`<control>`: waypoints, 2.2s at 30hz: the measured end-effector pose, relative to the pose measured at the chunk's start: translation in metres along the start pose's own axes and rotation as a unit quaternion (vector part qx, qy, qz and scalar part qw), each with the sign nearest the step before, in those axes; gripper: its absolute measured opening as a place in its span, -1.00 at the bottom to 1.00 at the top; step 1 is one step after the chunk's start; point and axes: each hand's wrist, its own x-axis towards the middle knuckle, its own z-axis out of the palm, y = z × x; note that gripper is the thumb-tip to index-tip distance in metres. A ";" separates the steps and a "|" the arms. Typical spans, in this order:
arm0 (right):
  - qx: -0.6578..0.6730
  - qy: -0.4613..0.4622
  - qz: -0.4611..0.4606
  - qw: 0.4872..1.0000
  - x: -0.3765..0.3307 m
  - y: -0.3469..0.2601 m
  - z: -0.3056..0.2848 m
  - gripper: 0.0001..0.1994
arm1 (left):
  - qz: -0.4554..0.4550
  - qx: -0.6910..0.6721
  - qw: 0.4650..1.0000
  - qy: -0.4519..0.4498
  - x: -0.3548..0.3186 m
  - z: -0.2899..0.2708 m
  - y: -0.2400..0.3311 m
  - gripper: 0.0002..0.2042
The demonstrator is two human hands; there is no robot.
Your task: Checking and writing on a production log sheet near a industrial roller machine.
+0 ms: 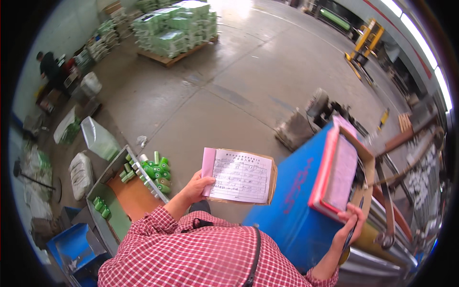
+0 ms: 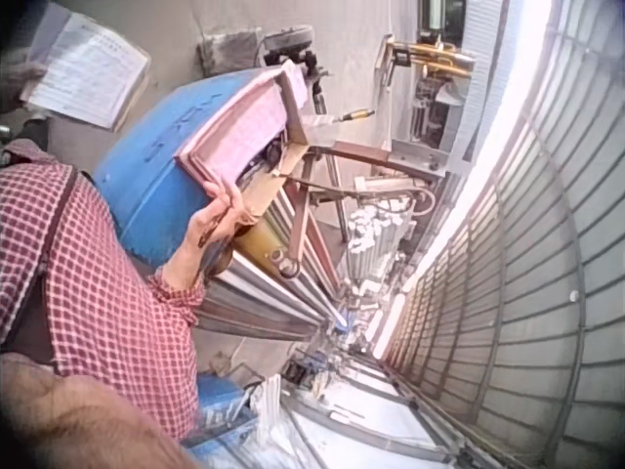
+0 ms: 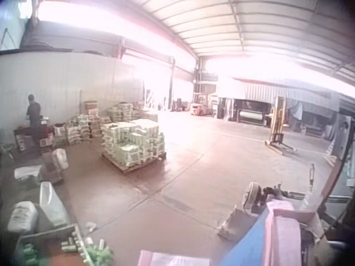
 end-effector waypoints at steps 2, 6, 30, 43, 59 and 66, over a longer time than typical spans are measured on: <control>0.042 -0.032 -0.038 0.998 -0.001 -0.027 0.041 -0.77 | 0.060 -0.016 0.997 0.040 0.012 -0.018 0.023 -0.58; 0.113 -0.105 -0.012 0.988 0.007 -0.046 0.139 -0.77 | 0.145 0.006 0.985 0.096 0.035 -0.077 0.071 -0.60; -0.154 -0.633 0.105 0.751 0.113 0.167 0.857 -0.90 | 0.393 -0.007 0.790 0.471 0.185 -0.418 0.454 -0.64; 0.065 -0.696 -0.085 0.710 0.204 -0.123 1.352 -0.88 | 0.355 -0.071 0.714 0.598 0.244 -0.610 0.615 -0.64; 0.033 -0.745 0.055 0.664 0.237 -0.317 1.747 -0.83 | 0.411 -0.062 0.708 0.571 0.375 -0.919 0.966 -0.70; 0.278 -0.805 0.073 0.519 0.225 -0.589 1.960 -0.77 | 0.423 0.050 0.690 0.586 0.403 -1.087 1.040 -0.63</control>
